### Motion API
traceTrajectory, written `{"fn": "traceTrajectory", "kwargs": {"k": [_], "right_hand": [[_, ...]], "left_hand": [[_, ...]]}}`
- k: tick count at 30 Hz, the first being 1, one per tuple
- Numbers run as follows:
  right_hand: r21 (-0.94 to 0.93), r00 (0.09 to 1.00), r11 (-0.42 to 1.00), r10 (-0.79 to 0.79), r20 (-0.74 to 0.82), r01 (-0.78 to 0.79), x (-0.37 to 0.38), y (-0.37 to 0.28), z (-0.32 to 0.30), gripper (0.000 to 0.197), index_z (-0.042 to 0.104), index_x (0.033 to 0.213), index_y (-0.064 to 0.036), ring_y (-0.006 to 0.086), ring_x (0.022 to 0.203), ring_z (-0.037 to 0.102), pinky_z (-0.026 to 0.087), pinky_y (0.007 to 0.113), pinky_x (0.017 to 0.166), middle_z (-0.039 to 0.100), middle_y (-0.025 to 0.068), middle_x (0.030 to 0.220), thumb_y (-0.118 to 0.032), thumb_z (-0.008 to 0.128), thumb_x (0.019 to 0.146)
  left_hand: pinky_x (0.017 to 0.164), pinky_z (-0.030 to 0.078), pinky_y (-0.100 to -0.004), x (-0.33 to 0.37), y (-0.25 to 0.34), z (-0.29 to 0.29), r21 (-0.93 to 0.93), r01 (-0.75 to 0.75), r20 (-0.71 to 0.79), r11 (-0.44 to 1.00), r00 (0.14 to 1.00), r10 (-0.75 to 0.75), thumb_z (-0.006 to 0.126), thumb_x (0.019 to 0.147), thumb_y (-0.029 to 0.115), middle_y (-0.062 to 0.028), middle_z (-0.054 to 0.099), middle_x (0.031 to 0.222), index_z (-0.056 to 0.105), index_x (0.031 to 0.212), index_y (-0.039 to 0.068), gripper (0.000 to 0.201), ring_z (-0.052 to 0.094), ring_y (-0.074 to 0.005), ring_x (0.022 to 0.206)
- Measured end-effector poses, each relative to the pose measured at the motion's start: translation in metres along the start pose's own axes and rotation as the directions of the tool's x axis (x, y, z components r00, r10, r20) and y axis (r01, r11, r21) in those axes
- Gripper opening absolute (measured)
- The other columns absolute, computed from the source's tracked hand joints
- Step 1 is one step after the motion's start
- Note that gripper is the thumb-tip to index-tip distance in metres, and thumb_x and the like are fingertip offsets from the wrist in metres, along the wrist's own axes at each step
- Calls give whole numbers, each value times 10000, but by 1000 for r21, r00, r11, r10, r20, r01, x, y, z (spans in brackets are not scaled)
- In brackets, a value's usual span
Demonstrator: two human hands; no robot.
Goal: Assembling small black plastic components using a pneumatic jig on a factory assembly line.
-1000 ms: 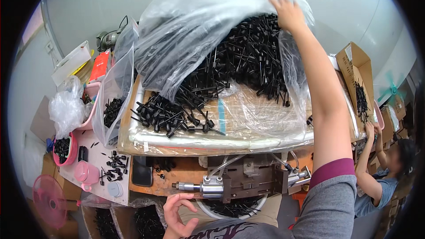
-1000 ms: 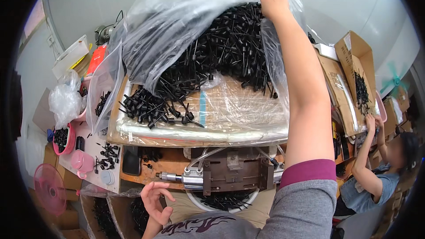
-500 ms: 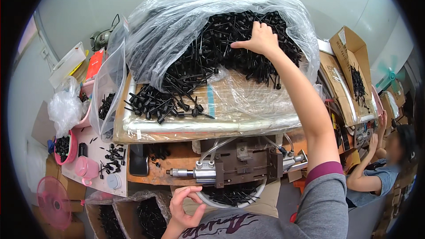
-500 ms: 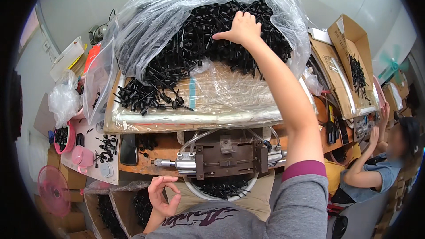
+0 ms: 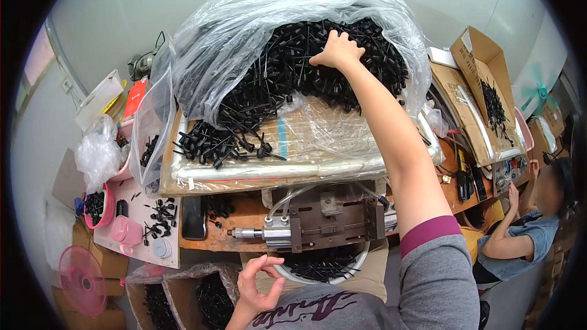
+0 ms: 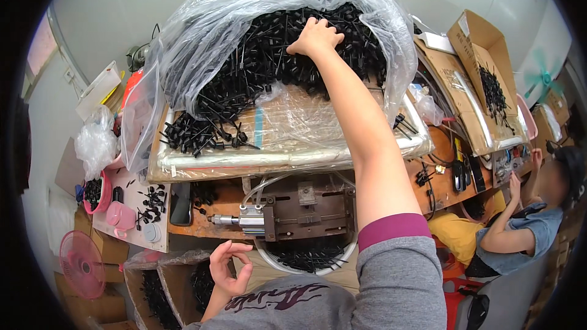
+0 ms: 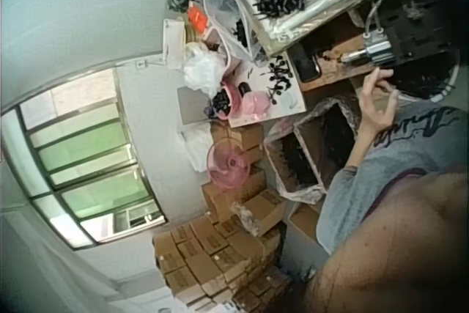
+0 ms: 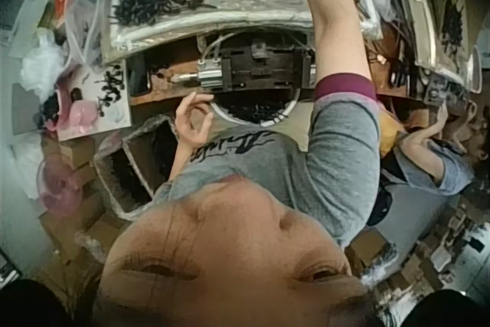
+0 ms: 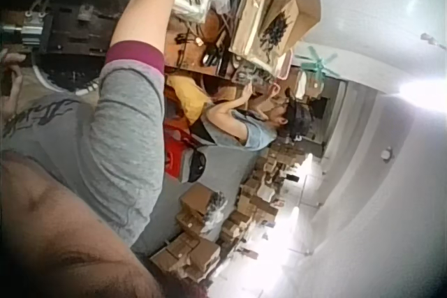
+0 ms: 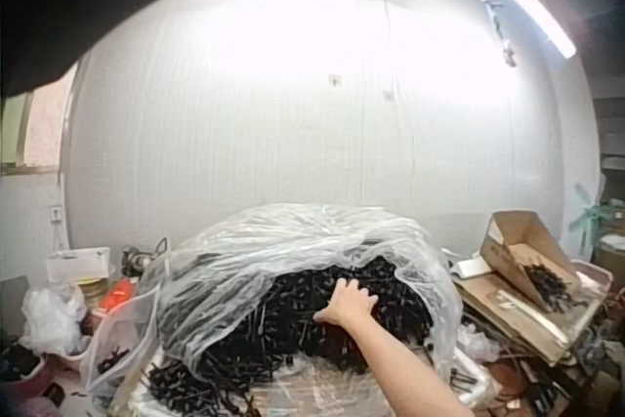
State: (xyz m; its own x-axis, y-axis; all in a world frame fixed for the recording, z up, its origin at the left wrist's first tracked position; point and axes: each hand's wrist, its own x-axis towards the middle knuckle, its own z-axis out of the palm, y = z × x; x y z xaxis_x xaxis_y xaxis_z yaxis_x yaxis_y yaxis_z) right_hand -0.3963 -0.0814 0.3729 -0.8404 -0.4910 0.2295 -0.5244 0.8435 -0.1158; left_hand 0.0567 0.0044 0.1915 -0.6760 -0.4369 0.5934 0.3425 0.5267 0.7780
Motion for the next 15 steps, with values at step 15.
{"fn": "traceTrajectory", "kwargs": {"k": [15], "right_hand": [[26,986,986,-168,-2,168,-18,29,13,850,486,1287,-148,332,1107,618,531,440,891,562,132,1259,-429,865,580]], "left_hand": [[689,500,-275,-3,4,11,-5,93,70,996,993,-92,643,798,-58,-207,648,1062,335,1372,23,656,600,-149,681]]}}
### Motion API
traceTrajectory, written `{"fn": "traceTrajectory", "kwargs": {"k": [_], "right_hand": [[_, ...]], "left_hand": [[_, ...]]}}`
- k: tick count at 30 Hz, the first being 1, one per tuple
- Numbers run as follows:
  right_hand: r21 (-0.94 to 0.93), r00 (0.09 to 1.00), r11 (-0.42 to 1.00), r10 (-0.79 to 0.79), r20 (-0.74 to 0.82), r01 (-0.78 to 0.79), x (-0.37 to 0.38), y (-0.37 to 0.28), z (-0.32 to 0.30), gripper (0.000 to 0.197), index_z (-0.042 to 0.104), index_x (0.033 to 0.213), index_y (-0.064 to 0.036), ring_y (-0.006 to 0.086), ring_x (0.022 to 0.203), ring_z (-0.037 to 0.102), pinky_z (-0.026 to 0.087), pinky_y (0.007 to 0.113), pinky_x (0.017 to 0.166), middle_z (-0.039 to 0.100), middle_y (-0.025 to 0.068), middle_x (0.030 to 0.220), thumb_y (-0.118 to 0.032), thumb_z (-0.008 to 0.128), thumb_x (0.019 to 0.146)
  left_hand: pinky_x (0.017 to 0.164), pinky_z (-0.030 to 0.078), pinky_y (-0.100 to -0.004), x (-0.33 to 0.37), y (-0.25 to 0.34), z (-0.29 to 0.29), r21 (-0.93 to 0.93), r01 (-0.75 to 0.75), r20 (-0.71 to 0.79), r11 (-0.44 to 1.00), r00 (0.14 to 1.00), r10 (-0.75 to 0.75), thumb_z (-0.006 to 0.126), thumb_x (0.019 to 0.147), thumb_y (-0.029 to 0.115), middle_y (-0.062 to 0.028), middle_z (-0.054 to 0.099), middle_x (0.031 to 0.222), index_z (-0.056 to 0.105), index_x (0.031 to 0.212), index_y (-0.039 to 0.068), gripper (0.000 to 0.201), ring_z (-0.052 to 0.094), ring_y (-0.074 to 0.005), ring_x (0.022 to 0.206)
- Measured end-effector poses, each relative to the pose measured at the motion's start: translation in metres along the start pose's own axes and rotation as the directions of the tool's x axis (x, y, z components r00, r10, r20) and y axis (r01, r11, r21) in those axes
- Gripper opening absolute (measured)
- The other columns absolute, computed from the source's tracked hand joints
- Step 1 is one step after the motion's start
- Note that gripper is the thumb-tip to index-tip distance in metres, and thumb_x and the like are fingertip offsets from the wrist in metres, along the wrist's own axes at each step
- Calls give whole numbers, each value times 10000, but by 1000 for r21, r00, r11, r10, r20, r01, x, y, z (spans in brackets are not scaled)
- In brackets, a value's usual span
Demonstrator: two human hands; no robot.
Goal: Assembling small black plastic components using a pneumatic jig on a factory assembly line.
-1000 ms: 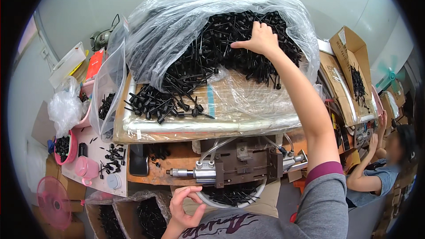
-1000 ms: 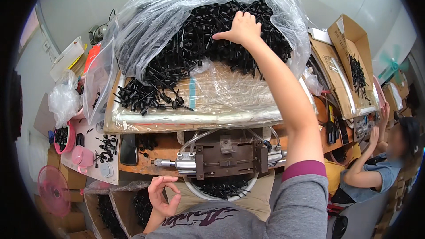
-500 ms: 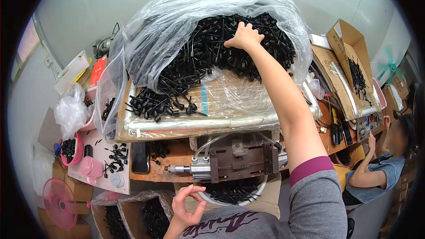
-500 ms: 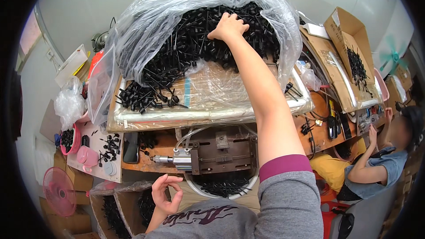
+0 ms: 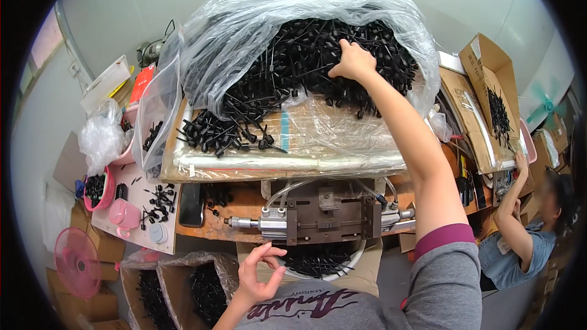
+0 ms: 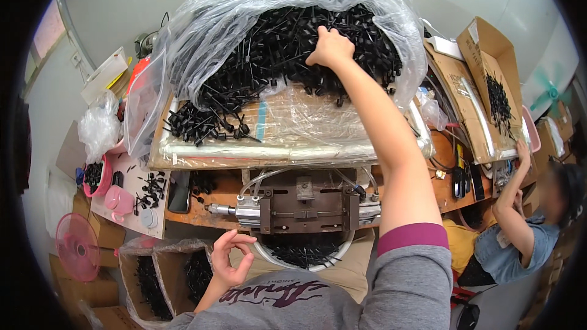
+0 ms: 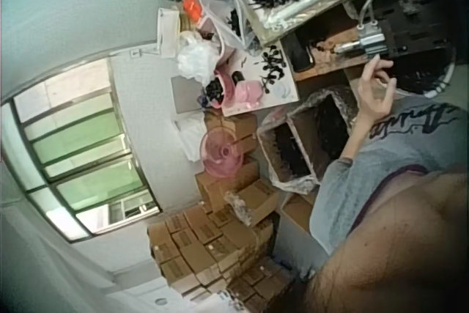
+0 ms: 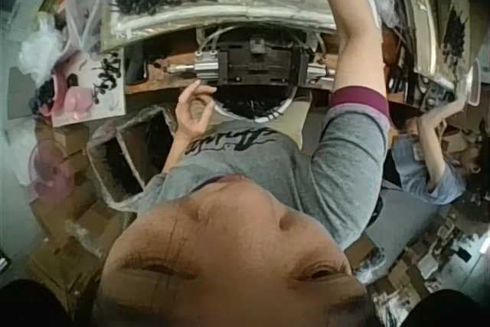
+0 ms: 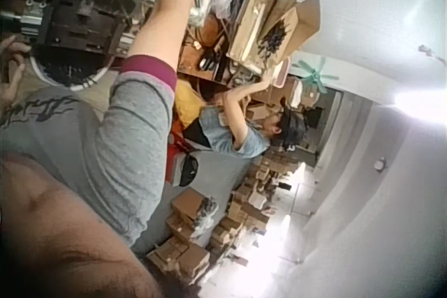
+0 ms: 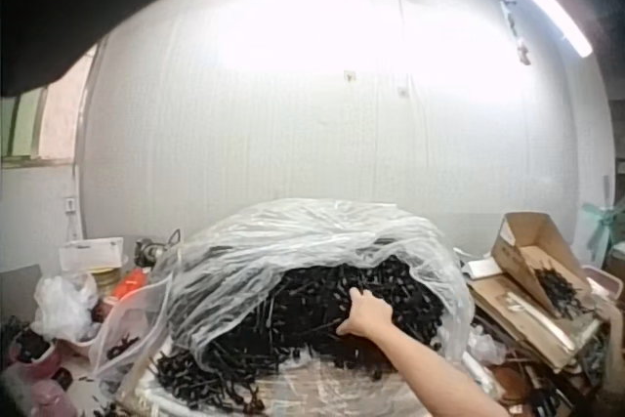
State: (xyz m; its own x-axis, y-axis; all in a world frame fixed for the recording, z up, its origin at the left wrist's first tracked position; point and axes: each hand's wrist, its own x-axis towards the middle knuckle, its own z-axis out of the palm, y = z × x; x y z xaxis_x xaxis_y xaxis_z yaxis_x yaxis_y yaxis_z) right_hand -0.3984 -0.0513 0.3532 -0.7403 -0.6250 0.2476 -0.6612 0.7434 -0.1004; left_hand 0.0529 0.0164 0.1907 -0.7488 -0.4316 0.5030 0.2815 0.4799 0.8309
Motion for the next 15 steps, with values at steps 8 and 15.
{"fn": "traceTrajectory", "kwargs": {"k": [8,15], "right_hand": [[46,996,999,-23,85,19,5,14,2,951,443,1402,-200,297,1184,574,502,432,949,544,93,1332,-431,849,574],[32,980,981,-192,53,190,-18,31,5,927,453,1382,-179,323,1192,559,484,429,976,511,115,1360,-381,850,569]], "left_hand": [[688,505,-273,4,2,7,9,-29,43,1000,999,28,655,783,-73,-194,654,1063,351,1363,26,663,602,-142,682],[637,500,-260,7,6,9,-3,-48,13,999,999,48,678,768,-61,-174,667,1047,407,1331,13,629,610,-135,652]]}}
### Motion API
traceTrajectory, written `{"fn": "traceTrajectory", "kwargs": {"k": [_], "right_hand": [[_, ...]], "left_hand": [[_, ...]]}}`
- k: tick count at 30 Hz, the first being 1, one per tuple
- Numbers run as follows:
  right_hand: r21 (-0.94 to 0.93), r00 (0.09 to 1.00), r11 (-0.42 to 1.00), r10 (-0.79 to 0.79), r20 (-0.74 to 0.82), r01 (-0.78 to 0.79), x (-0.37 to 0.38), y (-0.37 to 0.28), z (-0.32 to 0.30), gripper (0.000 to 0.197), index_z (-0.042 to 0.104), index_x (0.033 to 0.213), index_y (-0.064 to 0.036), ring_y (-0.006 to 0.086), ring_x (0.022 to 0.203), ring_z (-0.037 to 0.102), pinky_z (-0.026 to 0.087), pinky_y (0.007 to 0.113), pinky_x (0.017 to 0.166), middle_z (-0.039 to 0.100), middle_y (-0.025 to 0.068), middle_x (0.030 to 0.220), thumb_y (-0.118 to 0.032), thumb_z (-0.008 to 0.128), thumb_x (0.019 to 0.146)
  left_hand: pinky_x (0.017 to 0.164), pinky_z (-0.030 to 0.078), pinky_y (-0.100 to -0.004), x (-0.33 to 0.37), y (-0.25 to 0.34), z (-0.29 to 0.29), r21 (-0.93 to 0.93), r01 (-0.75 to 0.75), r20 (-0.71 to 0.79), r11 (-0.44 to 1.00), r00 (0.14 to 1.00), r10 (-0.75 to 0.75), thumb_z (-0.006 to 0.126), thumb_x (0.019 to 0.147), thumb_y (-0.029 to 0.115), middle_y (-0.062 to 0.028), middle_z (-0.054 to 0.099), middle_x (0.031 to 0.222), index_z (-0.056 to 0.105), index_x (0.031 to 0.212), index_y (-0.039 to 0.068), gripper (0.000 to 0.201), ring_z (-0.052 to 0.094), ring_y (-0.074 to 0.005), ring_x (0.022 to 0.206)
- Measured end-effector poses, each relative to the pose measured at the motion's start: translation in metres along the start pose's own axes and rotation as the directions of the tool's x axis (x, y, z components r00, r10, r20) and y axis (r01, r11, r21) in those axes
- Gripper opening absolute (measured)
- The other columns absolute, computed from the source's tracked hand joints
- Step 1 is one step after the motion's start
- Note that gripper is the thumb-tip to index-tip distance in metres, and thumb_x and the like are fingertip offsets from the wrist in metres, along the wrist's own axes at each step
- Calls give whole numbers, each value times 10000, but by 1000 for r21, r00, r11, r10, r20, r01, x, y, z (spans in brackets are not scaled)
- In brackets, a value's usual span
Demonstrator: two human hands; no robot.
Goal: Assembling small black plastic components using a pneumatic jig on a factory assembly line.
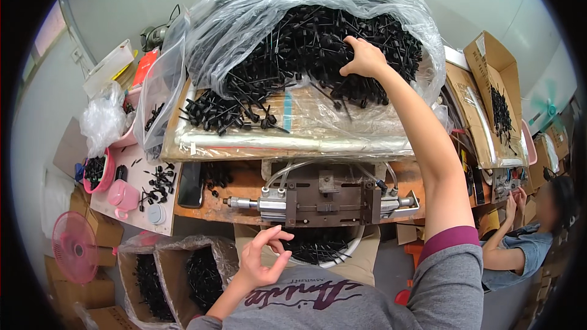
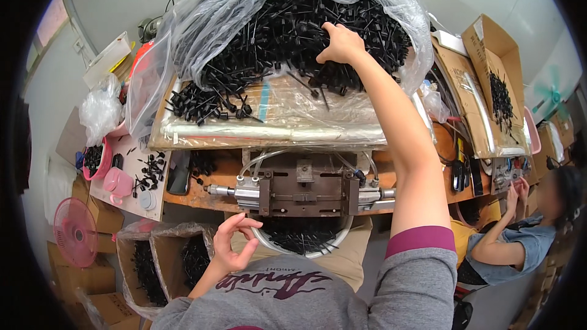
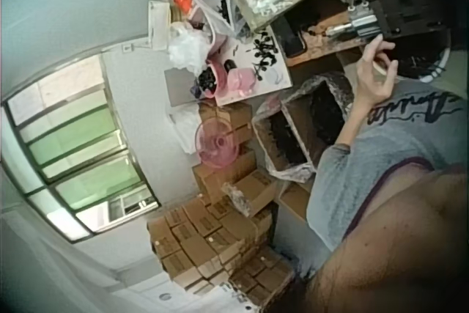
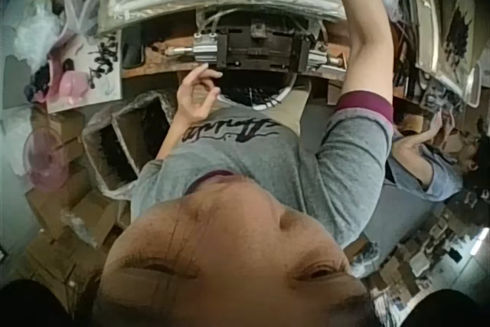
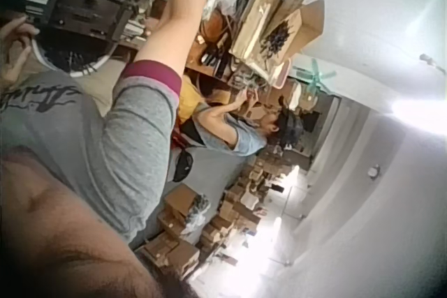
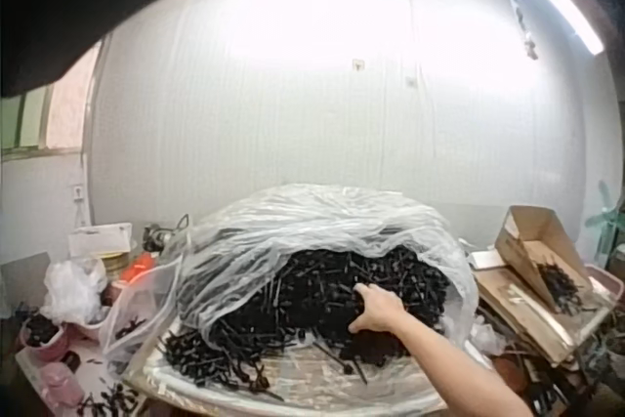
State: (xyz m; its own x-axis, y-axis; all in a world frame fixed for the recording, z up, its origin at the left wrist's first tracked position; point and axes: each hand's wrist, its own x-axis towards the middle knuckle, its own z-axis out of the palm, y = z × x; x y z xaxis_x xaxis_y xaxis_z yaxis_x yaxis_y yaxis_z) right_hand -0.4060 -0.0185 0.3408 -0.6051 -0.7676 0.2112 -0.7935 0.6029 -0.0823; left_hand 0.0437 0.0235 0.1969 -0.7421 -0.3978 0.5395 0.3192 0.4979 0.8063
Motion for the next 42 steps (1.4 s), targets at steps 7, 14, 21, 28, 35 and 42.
{"fn": "traceTrajectory", "kwargs": {"k": [7,14,21,28,35,42], "right_hand": [[57,992,990,-130,8,129,-31,-16,-4,853,464,1340,-145,346,1143,564,484,432,935,545,139,1259,-276,820,576],[-15,967,967,-255,20,255,-59,-28,-11,851,448,1336,-137,345,1062,604,515,450,877,533,119,1207,-274,843,594],[-37,883,884,-461,91,465,-71,-32,-10,777,466,1321,-132,342,1034,606,518,439,852,518,115,1210,-232,815,634],[129,879,877,-472,60,462,-78,-17,-21,792,502,1347,-176,312,1183,536,461,405,988,494,90,1326,-273,839,638],[264,900,864,-434,-39,428,-98,-6,-34,667,567,1281,-171,294,1181,542,452,392,1000,581,83,1236,-262,827,674],[539,923,751,-274,-270,381,-172,-21,-62,405,657,1150,-103,170,1025,617,506,313,823,662,34,1108,-247,779,791]], "left_hand": [[604,495,-248,-1,2,0,23,-34,8,999,999,33,696,750,-49,-146,678,1035,439,1322,18,631,613,-129,631],[619,520,-266,2,5,0,25,-52,102,998,994,50,658,774,-58,-177,681,1015,419,1330,23,611,632,-147,647],[598,517,-259,6,9,9,20,-60,145,998,988,56,684,760,-44,-145,689,999,466,1305,19,591,633,-145,639],[584,521,-261,0,12,11,50,-44,129,998,991,37,709,756,-30,-111,689,995,490,1305,21,593,626,-145,643],[621,514,-249,-15,9,3,136,61,141,989,987,-81,690,770,-36,-122,692,1005,492,1306,34,575,634,-127,654],[717,535,-357,-55,-24,10,354,211,404,911,844,-352,648,878,198,-71,649,938,611,1156,111,294,675,-228,812]]}}
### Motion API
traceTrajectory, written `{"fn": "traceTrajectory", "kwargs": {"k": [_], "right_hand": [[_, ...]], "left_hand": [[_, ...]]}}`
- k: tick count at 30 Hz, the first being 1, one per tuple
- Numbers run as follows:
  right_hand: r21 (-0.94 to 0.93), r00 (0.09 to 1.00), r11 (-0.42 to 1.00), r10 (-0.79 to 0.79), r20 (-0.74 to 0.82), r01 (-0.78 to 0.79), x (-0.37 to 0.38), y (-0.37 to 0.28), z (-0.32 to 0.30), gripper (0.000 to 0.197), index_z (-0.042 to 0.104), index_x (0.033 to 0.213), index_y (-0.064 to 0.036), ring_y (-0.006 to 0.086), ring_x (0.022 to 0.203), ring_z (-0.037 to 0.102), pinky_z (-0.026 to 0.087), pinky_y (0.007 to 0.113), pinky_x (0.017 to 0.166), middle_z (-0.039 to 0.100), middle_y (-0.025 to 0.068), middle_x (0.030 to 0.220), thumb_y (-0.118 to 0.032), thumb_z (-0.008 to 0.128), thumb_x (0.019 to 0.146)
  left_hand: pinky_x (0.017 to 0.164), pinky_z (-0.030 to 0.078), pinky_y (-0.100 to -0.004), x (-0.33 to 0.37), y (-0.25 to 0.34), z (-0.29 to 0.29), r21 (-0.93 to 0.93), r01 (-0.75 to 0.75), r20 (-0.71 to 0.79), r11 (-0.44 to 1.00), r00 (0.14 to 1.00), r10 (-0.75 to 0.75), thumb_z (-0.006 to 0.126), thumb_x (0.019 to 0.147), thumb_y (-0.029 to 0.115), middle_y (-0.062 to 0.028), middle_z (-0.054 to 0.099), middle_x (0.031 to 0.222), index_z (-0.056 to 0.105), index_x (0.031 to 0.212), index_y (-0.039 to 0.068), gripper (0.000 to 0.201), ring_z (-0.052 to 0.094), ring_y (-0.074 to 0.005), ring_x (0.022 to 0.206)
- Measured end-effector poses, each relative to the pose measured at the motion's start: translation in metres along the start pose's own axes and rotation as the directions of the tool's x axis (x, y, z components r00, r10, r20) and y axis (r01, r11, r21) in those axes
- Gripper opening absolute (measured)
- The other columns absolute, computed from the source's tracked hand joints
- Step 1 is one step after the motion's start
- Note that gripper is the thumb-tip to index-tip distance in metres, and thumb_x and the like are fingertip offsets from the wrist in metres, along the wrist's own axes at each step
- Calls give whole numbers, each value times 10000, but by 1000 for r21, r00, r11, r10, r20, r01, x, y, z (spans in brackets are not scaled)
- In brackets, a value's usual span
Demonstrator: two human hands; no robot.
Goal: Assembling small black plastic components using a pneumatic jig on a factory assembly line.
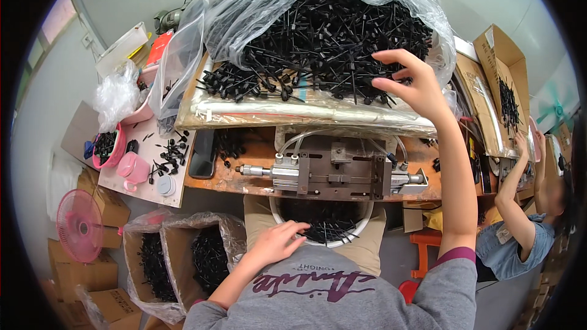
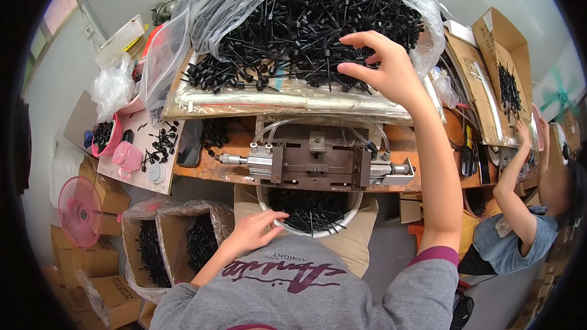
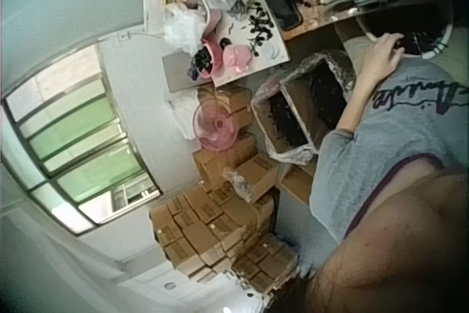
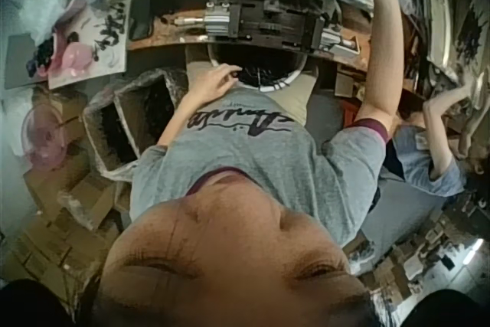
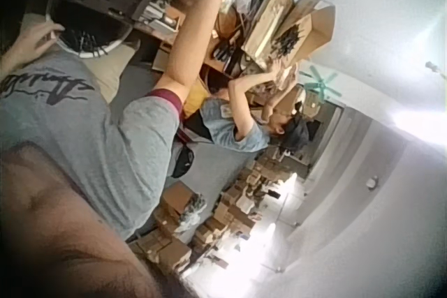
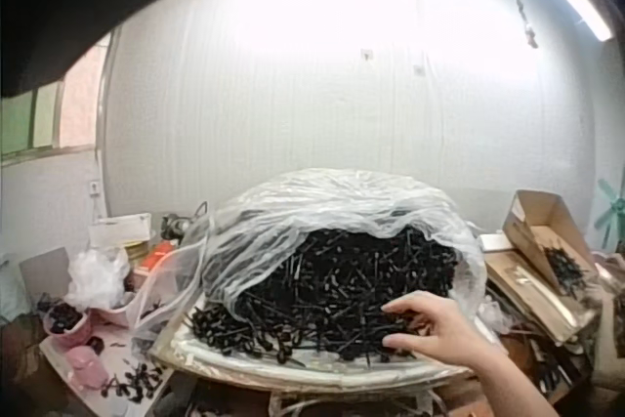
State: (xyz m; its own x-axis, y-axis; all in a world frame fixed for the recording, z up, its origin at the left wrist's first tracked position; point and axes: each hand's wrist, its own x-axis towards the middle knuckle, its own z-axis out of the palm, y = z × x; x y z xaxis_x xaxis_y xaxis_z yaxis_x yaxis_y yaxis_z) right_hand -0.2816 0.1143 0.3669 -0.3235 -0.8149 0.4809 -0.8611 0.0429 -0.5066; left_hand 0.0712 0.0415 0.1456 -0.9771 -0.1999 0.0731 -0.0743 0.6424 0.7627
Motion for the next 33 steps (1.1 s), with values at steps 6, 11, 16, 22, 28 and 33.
{"fn": "traceTrajectory", "kwargs": {"k": [6,11,16,22,28,33], "right_hand": [[286,999,958,20,-43,-7,-55,-31,11,329,682,1100,-53,145,983,628,514,286,797,673,69,1080,-177,758,805],[262,987,957,149,-60,-129,-80,-10,52,191,701,982,-60,142,879,637,510,281,691,684,43,954,-122,743,806],[-195,963,980,-21,-268,-33,-51,3,93,148,655,859,-59,244,799,619,512,343,675,617,65,831,-138,743,769],[-346,956,923,67,-287,-169,-28,26,124,134,634,790,-69,266,770,631,507,399,626,592,67,783,-181,707,795],[-180,947,984,-47,-317,-12,-40,5,103,122,634,786,-52,254,665,608,482,367,600,600,59,750,-136,722,800],[110,968,967,-239,75,230,-78,-13,56,128,640,814,-50,246,689,587,483,358,605,574,66,713,-117,741,774]], "left_hand": [[812,519,-405,-12,-40,45,118,-19,88,993,996,8,658,868,247,-107,654,971,630,1115,93,292,641,-307,930],[874,474,-402,4,-60,61,218,-60,124,974,992,34,708,800,217,-92,644,989,636,1105,85,340,611,-294,969],[879,451,-393,19,-61,70,259,-140,241,956,967,76,718,788,204,-81,645,989,641,1109,92,349,614,-275,965],[851,462,-385,29,-39,62,155,-180,178,972,972,151,701,815,210,-77,653,948,646,1108,95,319,626,-271,924],[850,508,-355,40,19,7,-114,-156,-86,981,986,146,699,844,124,-85,673,1033,669,1086,66,251,642,-268,958],[810,562,-315,61,59,-47,-719,-91,-281,689,945,-169,629,895,28,-165,545,1266,479,1363,-35,496,606,-190,1009]]}}
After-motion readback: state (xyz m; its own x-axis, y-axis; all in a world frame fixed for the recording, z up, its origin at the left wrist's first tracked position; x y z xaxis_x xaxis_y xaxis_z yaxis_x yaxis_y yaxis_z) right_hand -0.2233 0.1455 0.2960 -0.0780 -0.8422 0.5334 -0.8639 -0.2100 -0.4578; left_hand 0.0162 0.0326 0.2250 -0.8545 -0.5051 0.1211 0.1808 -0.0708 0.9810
